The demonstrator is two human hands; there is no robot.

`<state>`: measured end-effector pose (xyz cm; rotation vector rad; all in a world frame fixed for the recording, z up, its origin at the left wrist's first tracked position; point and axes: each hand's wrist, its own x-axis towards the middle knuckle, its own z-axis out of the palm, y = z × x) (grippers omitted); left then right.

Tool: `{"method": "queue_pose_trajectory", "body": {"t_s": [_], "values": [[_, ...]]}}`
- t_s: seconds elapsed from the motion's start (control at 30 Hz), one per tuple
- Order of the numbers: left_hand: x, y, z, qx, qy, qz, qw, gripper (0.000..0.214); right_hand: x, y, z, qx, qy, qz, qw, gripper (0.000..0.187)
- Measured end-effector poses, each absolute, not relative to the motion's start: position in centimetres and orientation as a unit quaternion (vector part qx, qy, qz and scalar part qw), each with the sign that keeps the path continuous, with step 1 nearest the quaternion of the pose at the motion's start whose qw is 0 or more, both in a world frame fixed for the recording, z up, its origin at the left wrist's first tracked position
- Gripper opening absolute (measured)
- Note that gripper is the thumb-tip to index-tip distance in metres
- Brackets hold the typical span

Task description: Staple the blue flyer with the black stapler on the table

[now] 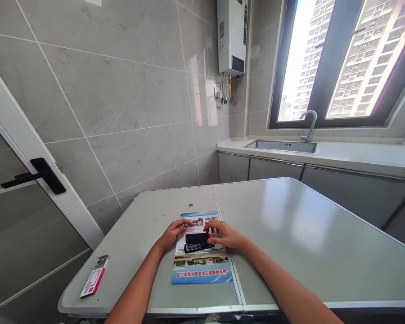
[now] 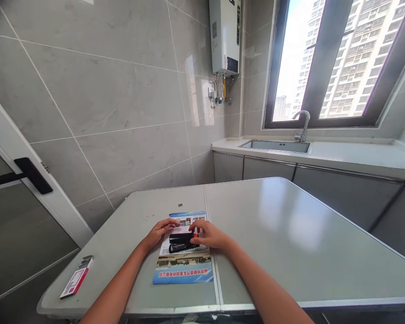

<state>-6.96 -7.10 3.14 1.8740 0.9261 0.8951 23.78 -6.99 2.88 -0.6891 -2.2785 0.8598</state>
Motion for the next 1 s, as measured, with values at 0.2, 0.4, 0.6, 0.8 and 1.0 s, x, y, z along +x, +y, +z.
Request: {"method": "queue_pose_trajectory", "body": {"t_s": [0.2, 0.4, 0.6, 0.8, 1.0], "values": [[-6.3, -8.2, 4.4, 0.722, 0.327, 0.341, 0.505, 0.072, 21.7, -8.2, 2.0, -0.274, -0.889, 0.252, 0.268, 0.040], [-6.9, -7.1, 3.3, 0.725, 0.313, 0.337, 0.512, 0.089, 21.2, -7.8, 1.9, -0.314, -0.875, 0.228, 0.291, 0.024], [-7.3, -5.9, 2.1, 0.741, 0.296, 0.303, 0.521, 0.082, 21.4, -7.7, 2.0, -0.323, -0.861, 0.264, 0.292, 0.066], [-7.2, -6.5, 1.9, 0.768, 0.353, 0.267, 0.462, 0.056, 21.4, -7.6, 1.6, -0.349, -0.861, 0.241, 0.282, 0.038], [-7.4, -6.4, 1.9, 0.774, 0.365, 0.289, 0.429, 0.063, 21.6, -7.0, 1.5, -0.381, -0.839, 0.244, 0.301, 0.041]]}}
